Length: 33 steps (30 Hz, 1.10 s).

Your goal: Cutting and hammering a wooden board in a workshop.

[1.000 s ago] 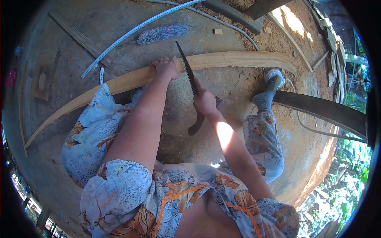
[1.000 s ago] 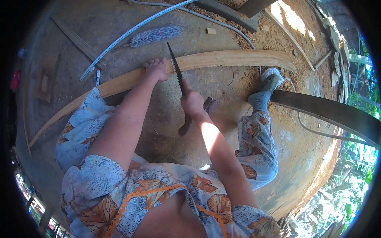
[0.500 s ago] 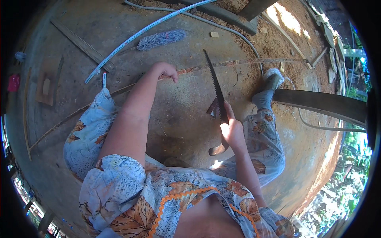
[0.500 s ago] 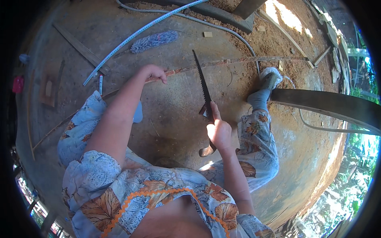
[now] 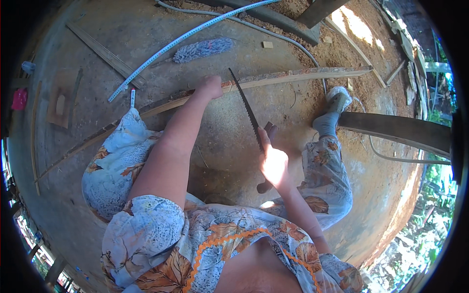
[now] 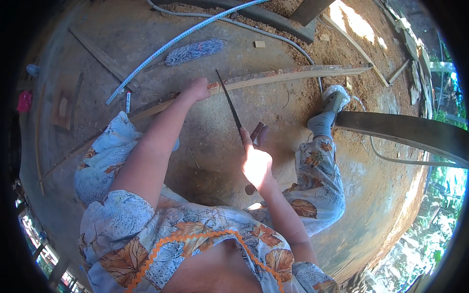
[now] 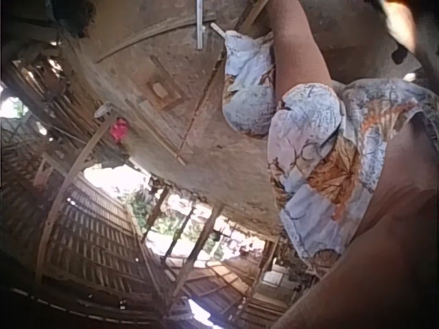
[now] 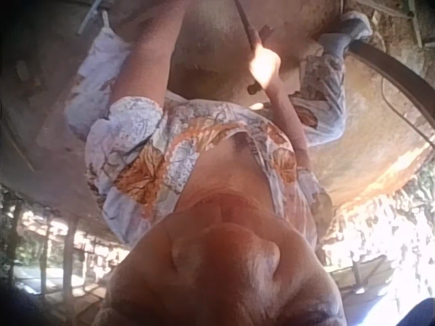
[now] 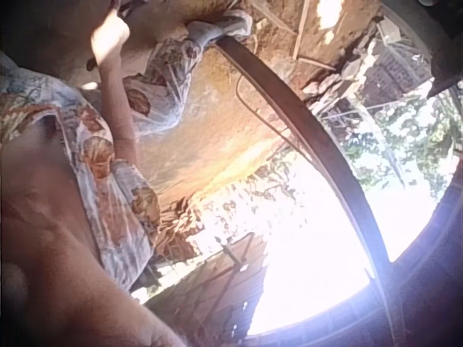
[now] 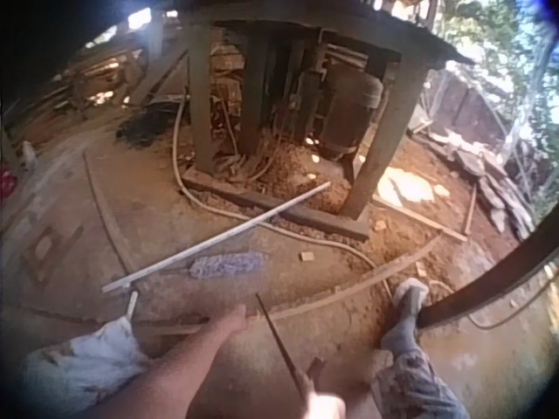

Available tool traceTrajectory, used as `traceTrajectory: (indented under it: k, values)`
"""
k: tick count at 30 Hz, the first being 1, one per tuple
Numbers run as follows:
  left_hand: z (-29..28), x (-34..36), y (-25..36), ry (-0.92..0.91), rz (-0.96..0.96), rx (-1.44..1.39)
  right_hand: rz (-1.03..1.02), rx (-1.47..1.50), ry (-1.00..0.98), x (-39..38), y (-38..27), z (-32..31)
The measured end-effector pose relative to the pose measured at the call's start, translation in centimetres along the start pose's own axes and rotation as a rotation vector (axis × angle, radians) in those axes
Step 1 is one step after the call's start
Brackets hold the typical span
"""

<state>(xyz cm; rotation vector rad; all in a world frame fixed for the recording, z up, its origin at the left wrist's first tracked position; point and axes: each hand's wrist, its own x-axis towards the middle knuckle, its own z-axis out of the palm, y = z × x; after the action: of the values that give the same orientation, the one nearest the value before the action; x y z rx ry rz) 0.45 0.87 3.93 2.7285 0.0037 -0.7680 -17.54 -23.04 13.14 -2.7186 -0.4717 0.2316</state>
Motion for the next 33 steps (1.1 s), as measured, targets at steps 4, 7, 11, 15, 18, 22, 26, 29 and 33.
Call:
traceTrajectory:
  k: [4,7,11,15,18,22,26,29,33]
  values:
    - [1.0,0.2,-0.3,0.060,0.002,-0.005,-0.019,0.006,-0.013,-0.3,-0.1,0.6]
    - [1.1,0.2,-0.1,0.046,0.005,-0.002,-0.012,-0.035,-0.041,-0.3,0.0,0.7]
    - [1.1,0.3,-0.4,0.048,0.001,-0.001,-0.026,-0.001,-0.037,0.2,0.1,1.3]
    - [1.8,-0.1,0.3,0.069,0.021,0.026,0.235,-0.116,-0.426,7.4,-2.9,-0.8]
    - [1.6,-0.1,0.4,0.105,0.012,0.016,0.213,-0.127,-0.375,9.7,-2.9,0.3]
    - [2.9,-0.5,0.3,0.166,-0.028,-0.033,0.322,0.209,-0.328,9.2,-1.6,-0.2]
    - [3.6,-0.8,0.3,0.176,0.023,0.026,0.200,0.166,-0.004,5.8,-3.1,-6.7]
    - [3.4,-0.7,0.6,0.171,0.046,0.025,-0.030,0.021,0.054,3.0,-1.3,-4.3]
    - [3.3,-0.9,0.9,0.155,0.019,0.040,0.003,-0.045,0.036,0.2,0.0,-1.3]
